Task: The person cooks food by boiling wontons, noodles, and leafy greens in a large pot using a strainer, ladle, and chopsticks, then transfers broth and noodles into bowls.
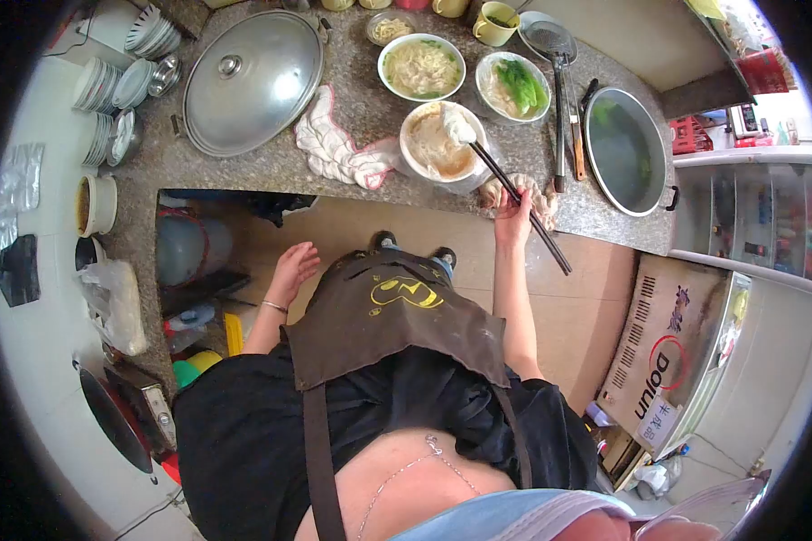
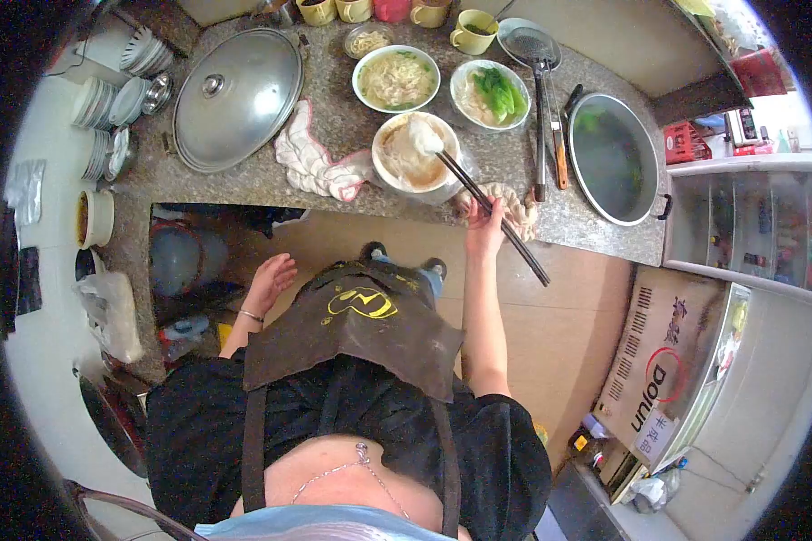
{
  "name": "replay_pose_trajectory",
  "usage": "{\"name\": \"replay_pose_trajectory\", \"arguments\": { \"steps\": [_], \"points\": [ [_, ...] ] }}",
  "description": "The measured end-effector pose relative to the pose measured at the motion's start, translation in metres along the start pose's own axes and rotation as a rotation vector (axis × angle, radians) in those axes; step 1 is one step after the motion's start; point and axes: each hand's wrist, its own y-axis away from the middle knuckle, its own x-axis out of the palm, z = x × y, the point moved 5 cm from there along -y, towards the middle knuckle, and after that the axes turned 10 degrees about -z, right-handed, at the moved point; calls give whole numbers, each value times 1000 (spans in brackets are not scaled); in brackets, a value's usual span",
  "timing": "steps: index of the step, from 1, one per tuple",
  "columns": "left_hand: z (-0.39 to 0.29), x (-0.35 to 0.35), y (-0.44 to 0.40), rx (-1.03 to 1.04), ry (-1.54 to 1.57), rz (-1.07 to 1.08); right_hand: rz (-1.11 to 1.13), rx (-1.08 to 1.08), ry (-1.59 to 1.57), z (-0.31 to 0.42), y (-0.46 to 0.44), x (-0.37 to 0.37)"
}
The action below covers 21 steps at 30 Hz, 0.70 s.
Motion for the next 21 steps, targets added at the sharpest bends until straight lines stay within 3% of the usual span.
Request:
{"name": "replay_pose_trajectory", "arguments": {
  "steps": [5,9,11,15,21],
  "points": [
    [6,5,-8,9,26,40,100,-147,169,43,23,43],
    [5,11,-7,4,9,45,257,-413,620,54,44,91],
    [6,12,-8,7,-13,58,512,-853,1034,65,57,126],
    [5,13,-7,10,-16,61,605,-872,1171,69,68,152],
    [10,0,-8,-11,-12,14,563,-526,953,67,23,88]
  ]
}}
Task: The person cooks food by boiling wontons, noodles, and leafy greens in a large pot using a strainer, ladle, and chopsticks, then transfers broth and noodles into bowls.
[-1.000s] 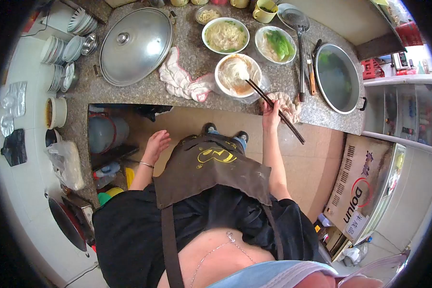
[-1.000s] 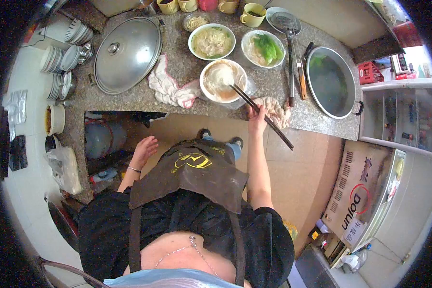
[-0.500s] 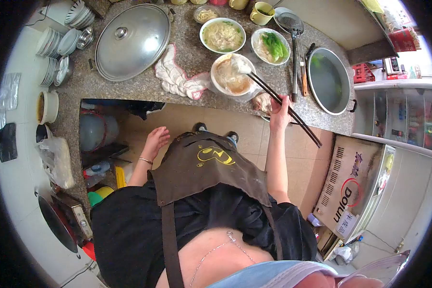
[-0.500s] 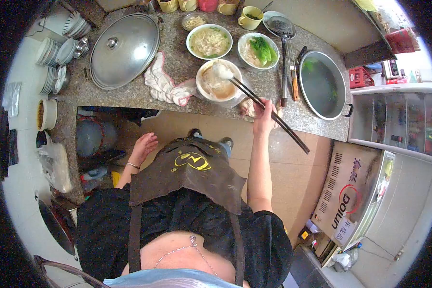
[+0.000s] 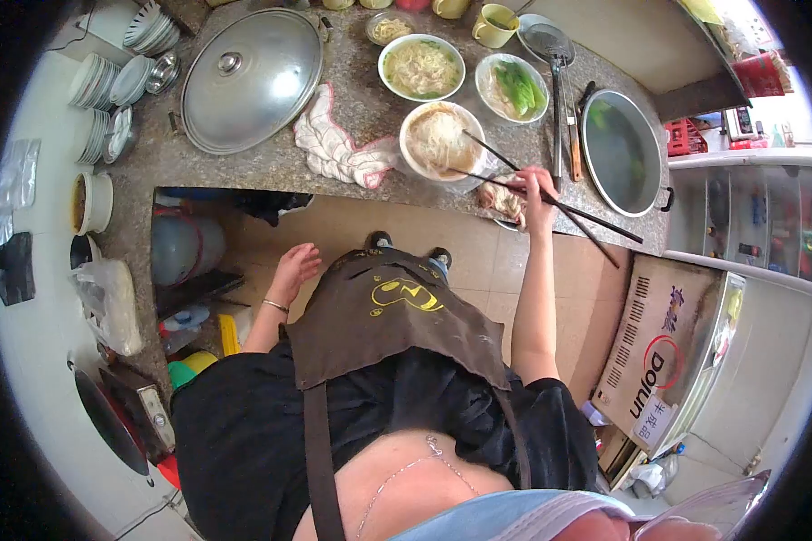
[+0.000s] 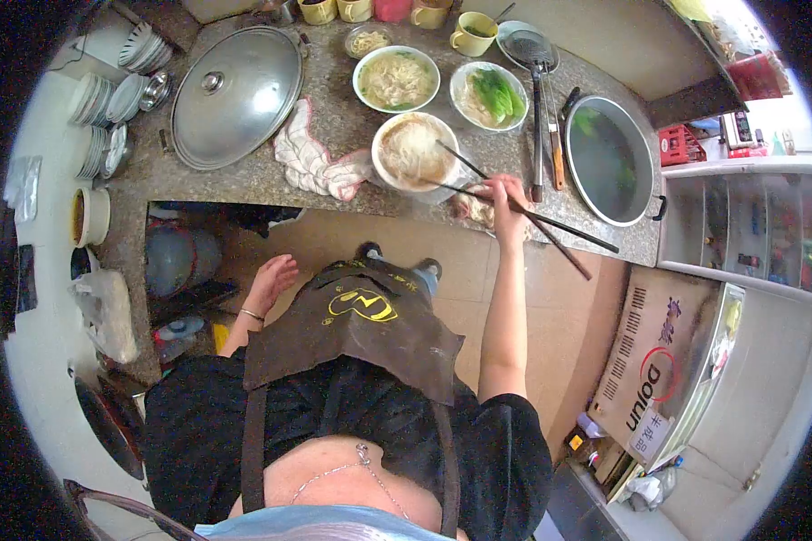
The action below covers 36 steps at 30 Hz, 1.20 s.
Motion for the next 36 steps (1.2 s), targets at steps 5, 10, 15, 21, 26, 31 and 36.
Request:
{"name": "replay_pose_trajectory", "arguments": {
  "steps": [5,10,15,21,26,31,36],
  "points": [
    [3,-12,-1,-5,10,-7,-114,161,-74,-83,26,-7],
    [-7,-18,5,-6,-58,-40,-633,433,-508,-121,51,10],
    [-8,-21,4,2,-55,-46,-734,551,-705,-144,60,13],
    [-4,-17,5,-11,-22,-45,-631,458,-735,-107,54,1],
    [-2,-11,5,-20,-4,-23,-390,228,-402,-40,27,7],
    [-4,-10,3,-4,-9,-7,-228,48,-178,-32,20,15],
    [0,-20,4,-8,-41,-40,-211,-324,165,-56,28,10]
  ]
}}
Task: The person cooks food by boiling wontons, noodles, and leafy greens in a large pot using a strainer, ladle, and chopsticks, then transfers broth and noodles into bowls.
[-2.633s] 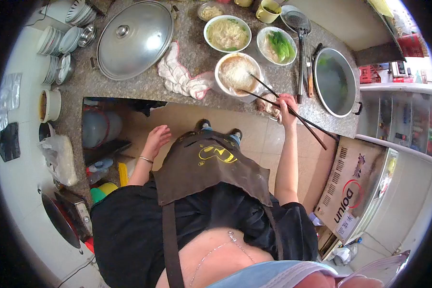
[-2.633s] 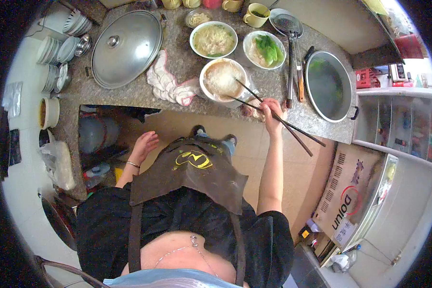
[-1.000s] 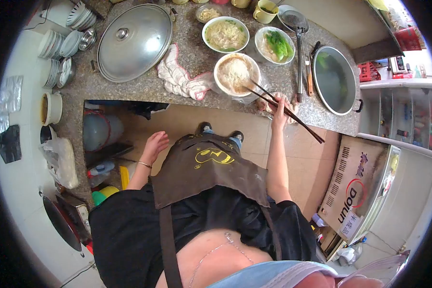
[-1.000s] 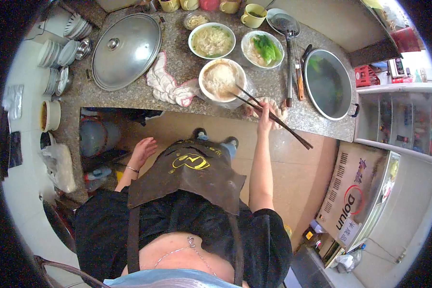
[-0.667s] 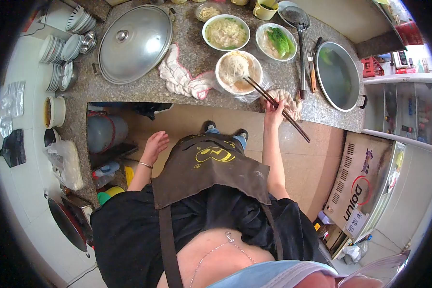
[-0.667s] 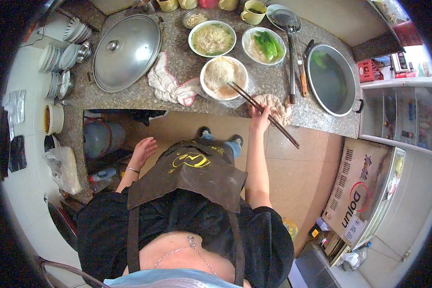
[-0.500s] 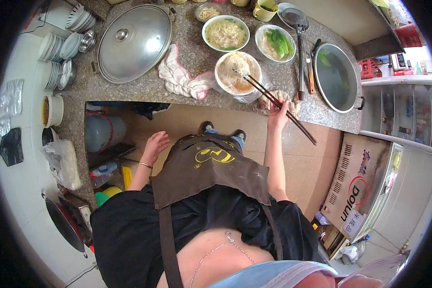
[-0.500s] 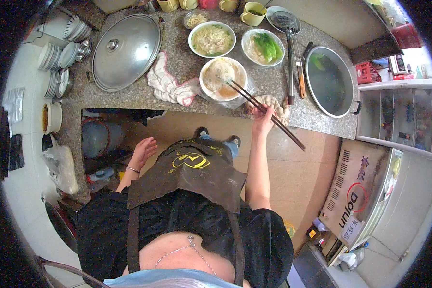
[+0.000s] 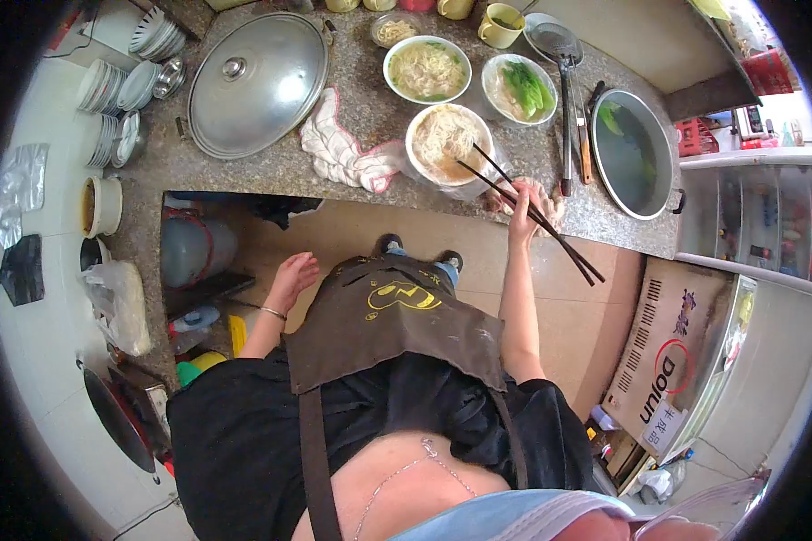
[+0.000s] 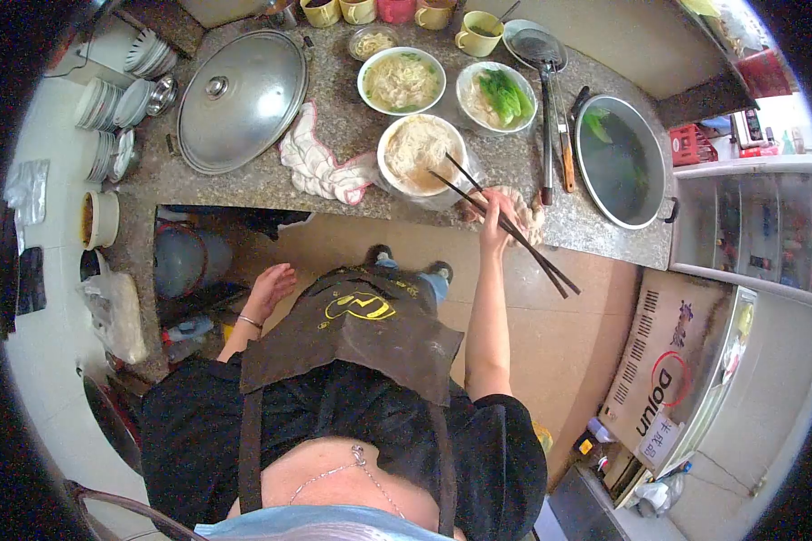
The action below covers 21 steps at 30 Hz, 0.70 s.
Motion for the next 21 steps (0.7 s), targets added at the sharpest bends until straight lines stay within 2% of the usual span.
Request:
{"name": "replay_pose_trajectory", "arguments": {
  "steps": [2,4,6,8,11,14,21],
  "points": [
    [1,-3,-2,6,-1,9,-50,423,-227,-18,18,1],
    [2,-5,1,3,-3,-1,-91,507,-240,-23,28,5],
    [0,-5,3,3,-4,-5,-306,674,-398,-48,42,7],
    [-2,-4,4,2,-1,3,-332,689,-386,-52,49,9],
    [-5,0,5,-1,13,7,-531,976,-648,-49,66,16],
    [-9,4,10,-7,7,-5,-555,1057,-757,-42,77,14],
    [-1,9,2,-6,35,32,-490,1069,-891,-57,99,-5]
  ]
}}
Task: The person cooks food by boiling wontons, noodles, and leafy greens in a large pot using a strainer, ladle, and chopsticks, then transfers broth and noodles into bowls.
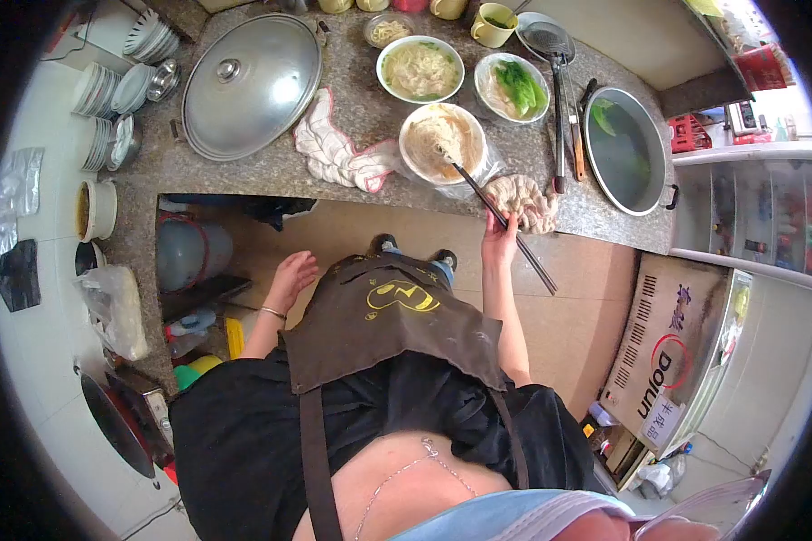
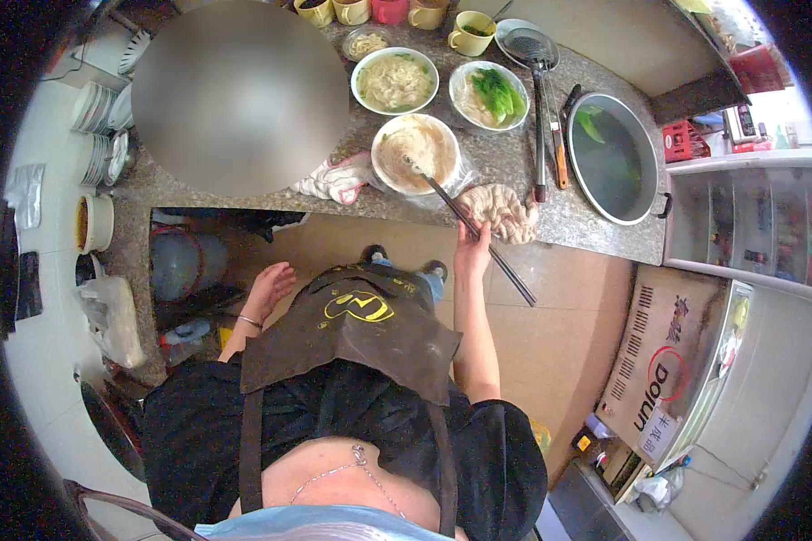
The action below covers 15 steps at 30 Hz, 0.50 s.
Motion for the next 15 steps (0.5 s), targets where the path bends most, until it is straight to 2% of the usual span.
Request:
{"name": "replay_pose_trajectory", "arguments": {
  "steps": [2,3,5,6,7,9,11,15],
  "points": [
    [-1,3,1,16,-15,0,-37,-67,-50,16,16,15],
    [-1,4,0,14,-12,3,-50,-120,68,32,32,33],
    [0,6,-3,7,-11,17,72,-393,299,59,32,52],
    [0,7,-3,7,-8,19,109,-509,537,78,41,68],
    [0,8,-4,6,-6,20,228,-669,734,97,37,78],
    [0,9,-5,5,-3,23,320,-1076,1039,135,78,133],
    [1,10,-8,25,6,39,341,-1121,1103,146,103,169],
    [4,11,-13,10,0,51,658,-1174,1168,104,107,201]
  ]
}}
